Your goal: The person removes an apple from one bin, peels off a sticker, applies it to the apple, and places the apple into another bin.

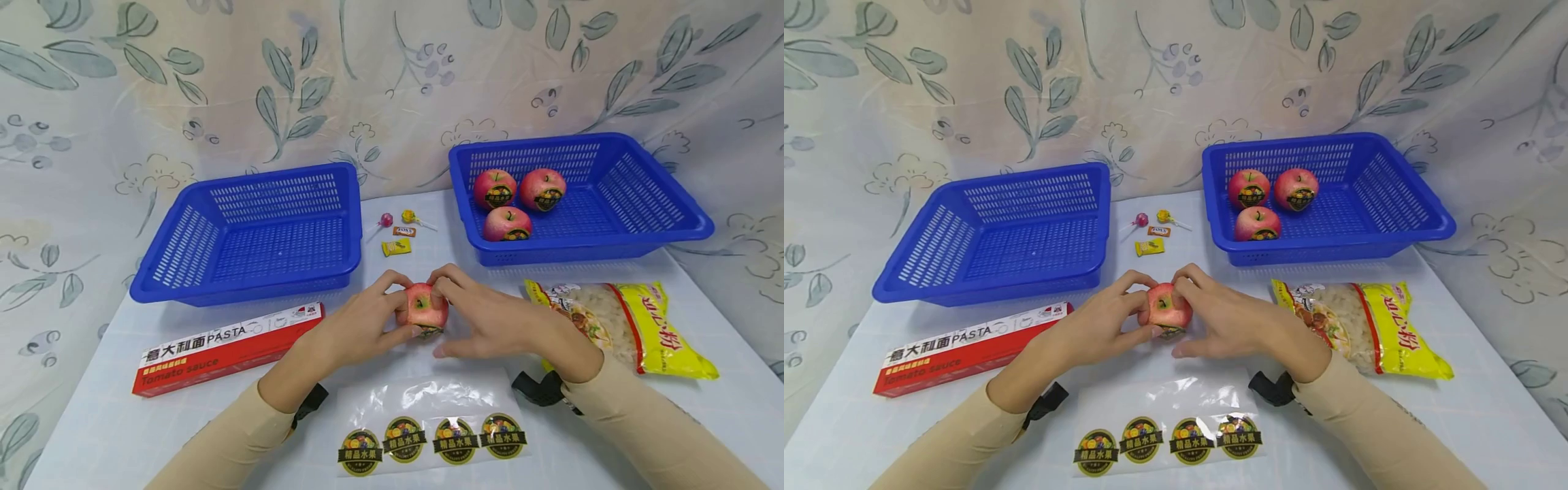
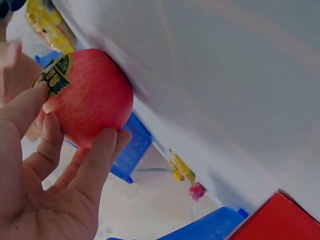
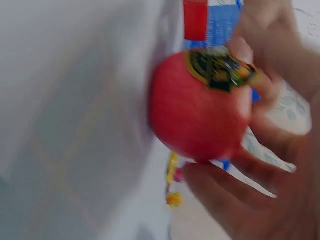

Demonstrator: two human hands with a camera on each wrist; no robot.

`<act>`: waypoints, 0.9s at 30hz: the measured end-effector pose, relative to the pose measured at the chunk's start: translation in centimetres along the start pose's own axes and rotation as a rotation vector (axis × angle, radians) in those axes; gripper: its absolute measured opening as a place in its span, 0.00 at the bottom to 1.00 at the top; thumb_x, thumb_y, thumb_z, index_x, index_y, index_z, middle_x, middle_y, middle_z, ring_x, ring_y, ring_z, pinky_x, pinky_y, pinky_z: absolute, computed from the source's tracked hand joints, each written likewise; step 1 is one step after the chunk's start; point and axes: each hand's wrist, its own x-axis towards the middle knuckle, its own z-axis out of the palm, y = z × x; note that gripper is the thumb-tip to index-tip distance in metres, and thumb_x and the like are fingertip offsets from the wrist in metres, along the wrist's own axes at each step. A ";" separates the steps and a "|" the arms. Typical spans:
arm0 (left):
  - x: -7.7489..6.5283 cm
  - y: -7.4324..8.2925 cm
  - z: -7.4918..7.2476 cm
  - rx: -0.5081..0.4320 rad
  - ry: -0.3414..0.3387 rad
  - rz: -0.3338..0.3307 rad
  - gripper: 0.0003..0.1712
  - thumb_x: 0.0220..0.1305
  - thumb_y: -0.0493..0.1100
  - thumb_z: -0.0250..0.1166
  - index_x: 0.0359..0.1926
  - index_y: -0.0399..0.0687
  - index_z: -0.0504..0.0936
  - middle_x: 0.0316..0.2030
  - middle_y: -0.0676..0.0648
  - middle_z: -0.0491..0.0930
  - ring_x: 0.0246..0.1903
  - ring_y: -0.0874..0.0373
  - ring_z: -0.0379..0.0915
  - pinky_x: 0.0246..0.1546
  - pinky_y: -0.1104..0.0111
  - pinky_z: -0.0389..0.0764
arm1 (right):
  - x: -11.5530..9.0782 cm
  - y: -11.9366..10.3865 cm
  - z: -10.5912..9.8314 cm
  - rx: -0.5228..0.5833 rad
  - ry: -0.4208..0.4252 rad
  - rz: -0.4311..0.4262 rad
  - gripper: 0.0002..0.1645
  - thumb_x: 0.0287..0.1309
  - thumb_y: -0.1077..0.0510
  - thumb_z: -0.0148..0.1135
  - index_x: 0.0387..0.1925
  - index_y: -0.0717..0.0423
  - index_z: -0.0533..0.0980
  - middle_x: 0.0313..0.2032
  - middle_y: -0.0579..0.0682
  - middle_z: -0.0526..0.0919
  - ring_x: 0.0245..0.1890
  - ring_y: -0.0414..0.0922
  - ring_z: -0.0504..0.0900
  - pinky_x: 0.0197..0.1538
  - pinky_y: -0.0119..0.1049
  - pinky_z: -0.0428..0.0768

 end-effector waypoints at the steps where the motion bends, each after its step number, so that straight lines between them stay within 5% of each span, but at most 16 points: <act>1: 0.0 0.0 0.0 -0.003 0.000 0.003 0.11 0.69 0.52 0.69 0.41 0.50 0.82 0.63 0.48 0.69 0.33 0.60 0.75 0.34 0.71 0.77 | 0.1 0.0 0.0 -0.005 0.009 -0.003 0.27 0.59 0.44 0.75 0.48 0.49 0.68 0.60 0.46 0.66 0.56 0.38 0.74 0.57 0.37 0.79; 8: 0.0 -0.1 -0.2 -0.019 -0.006 0.017 0.10 0.72 0.49 0.65 0.33 0.54 0.78 0.63 0.48 0.70 0.24 0.63 0.69 0.28 0.72 0.73 | 0.4 0.5 0.1 -0.008 0.022 -0.021 0.14 0.68 0.52 0.67 0.45 0.49 0.71 0.59 0.46 0.70 0.57 0.39 0.73 0.58 0.37 0.78; 16: 0.3 -0.3 0.0 -0.044 0.017 0.004 0.14 0.69 0.54 0.68 0.30 0.56 0.76 0.60 0.50 0.71 0.34 0.58 0.77 0.34 0.71 0.75 | 0.1 0.4 -0.3 0.032 0.031 -0.028 0.06 0.71 0.58 0.61 0.42 0.46 0.71 0.59 0.44 0.71 0.59 0.39 0.73 0.58 0.38 0.77; 22: 0.6 -0.2 -0.5 -0.056 -0.020 0.026 0.12 0.70 0.49 0.67 0.30 0.54 0.76 0.61 0.49 0.72 0.35 0.56 0.78 0.34 0.70 0.74 | 0.2 0.6 -0.1 0.071 0.060 -0.029 0.22 0.59 0.56 0.74 0.47 0.50 0.69 0.56 0.45 0.71 0.53 0.38 0.75 0.54 0.38 0.81; 27: 0.6 -0.4 -1.1 -0.112 -0.093 0.021 0.09 0.69 0.45 0.65 0.32 0.54 0.76 0.65 0.48 0.71 0.40 0.55 0.79 0.41 0.69 0.78 | 0.7 0.8 0.4 0.034 0.019 0.003 0.45 0.52 0.49 0.80 0.64 0.58 0.64 0.57 0.48 0.73 0.55 0.40 0.76 0.60 0.41 0.79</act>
